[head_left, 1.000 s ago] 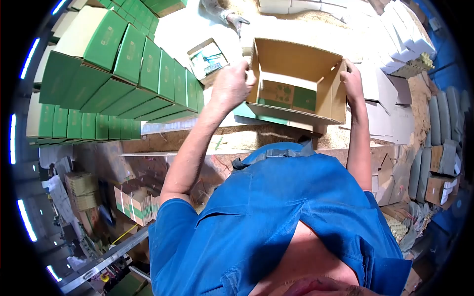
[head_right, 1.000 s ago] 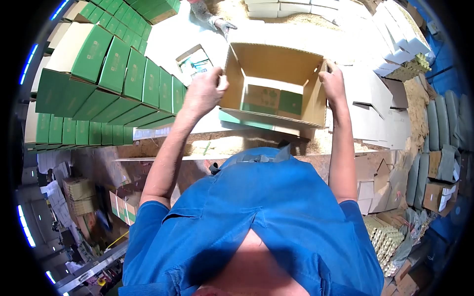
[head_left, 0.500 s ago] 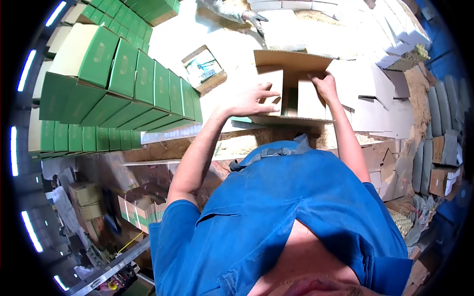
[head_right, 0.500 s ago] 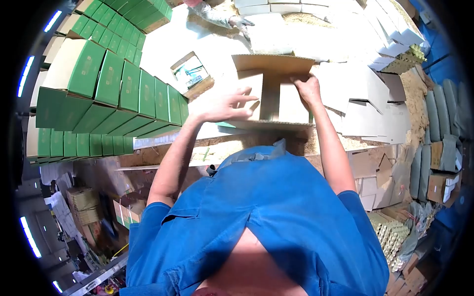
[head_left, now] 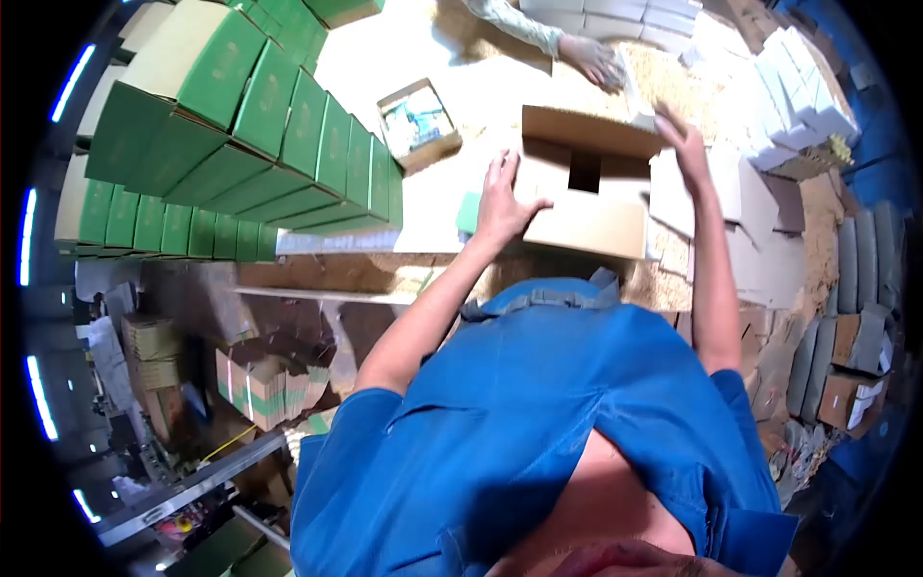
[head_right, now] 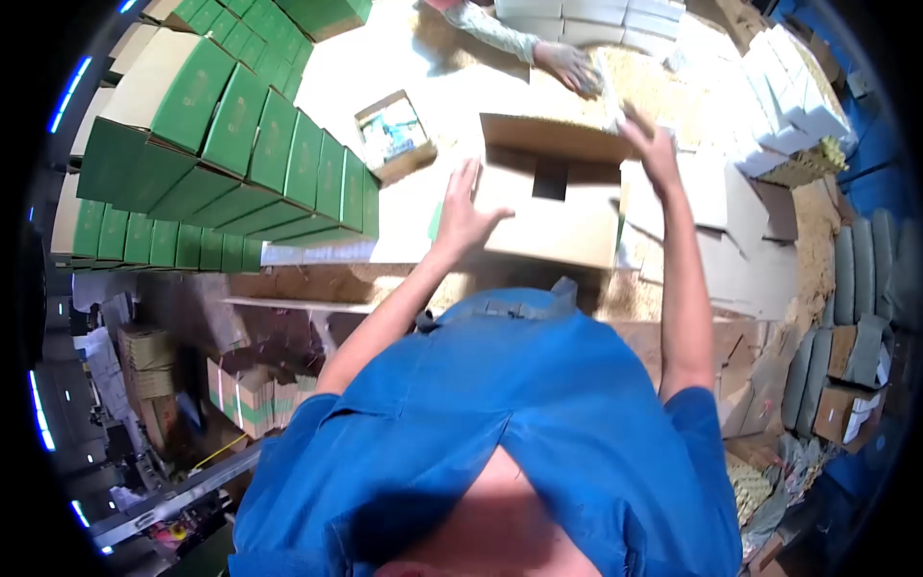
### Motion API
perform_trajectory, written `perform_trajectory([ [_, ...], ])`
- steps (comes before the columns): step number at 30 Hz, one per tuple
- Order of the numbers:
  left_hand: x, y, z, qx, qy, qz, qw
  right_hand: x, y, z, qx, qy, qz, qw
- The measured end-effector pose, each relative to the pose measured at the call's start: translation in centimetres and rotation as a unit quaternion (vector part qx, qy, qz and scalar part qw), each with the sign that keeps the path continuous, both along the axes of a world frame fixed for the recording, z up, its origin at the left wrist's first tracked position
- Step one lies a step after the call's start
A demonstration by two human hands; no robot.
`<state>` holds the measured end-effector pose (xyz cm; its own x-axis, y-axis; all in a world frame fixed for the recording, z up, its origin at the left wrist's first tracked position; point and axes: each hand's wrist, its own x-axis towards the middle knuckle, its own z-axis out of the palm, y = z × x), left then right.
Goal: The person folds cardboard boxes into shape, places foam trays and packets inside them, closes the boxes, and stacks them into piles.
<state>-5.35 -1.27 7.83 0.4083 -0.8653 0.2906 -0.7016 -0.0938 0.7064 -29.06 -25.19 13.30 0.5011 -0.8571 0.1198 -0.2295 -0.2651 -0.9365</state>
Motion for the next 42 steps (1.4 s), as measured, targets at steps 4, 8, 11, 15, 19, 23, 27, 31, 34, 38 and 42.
perform_trajectory([
  [4,-0.5,-0.5,0.8,0.002,0.144,0.004,0.99,3.4,4.8,2.3,-0.17,0.183,0.027,0.968],
  [8,-0.1,-0.5,-0.1,0.001,0.073,-0.002,0.997,0.5,12.5,-3.1,-0.199,0.13,0.033,0.971],
  [11,-0.2,-0.5,0.0,0.012,0.08,-0.018,0.997,-2.3,13.9,-4.8,-0.122,0.054,0.074,0.988],
  [15,0.1,-0.7,0.2,0.056,0.072,-0.032,0.995,-6.9,11.1,-4.6,-0.014,0.029,-0.058,0.998],
  [19,0.3,-0.7,0.2,0.056,0.077,-0.033,0.995,-8.5,14.9,-11.5,0.055,0.24,0.045,0.968],
  [23,2.0,-1.3,1.1,0.069,0.104,-0.037,0.991,-4.9,15.9,-9.7,0.076,0.08,-0.051,0.993],
  [27,7.3,-3.1,6.8,0.052,0.157,-0.185,0.969,-3.2,14.6,0.7,-0.097,0.149,-0.141,0.974],
  [31,6.8,-1.8,6.8,0.103,0.199,-0.149,0.963,-3.4,14.0,3.9,-0.074,0.115,-0.147,0.98],
  [34,7.2,1.1,-0.9,0.12,0.236,-0.013,0.964,-5.6,16.8,1.9,-0.067,0.049,-0.026,0.996],
  [38,5.3,2.9,-6.1,0.083,0.278,0.073,0.954,-5.6,20.0,-1.2,-0.188,0.041,0.02,0.981],
  [42,7.5,-1.1,-11.1,0.052,0.365,0.07,0.927,-3.6,14.6,-1.0,-0.178,0.074,-0.01,0.981],
])
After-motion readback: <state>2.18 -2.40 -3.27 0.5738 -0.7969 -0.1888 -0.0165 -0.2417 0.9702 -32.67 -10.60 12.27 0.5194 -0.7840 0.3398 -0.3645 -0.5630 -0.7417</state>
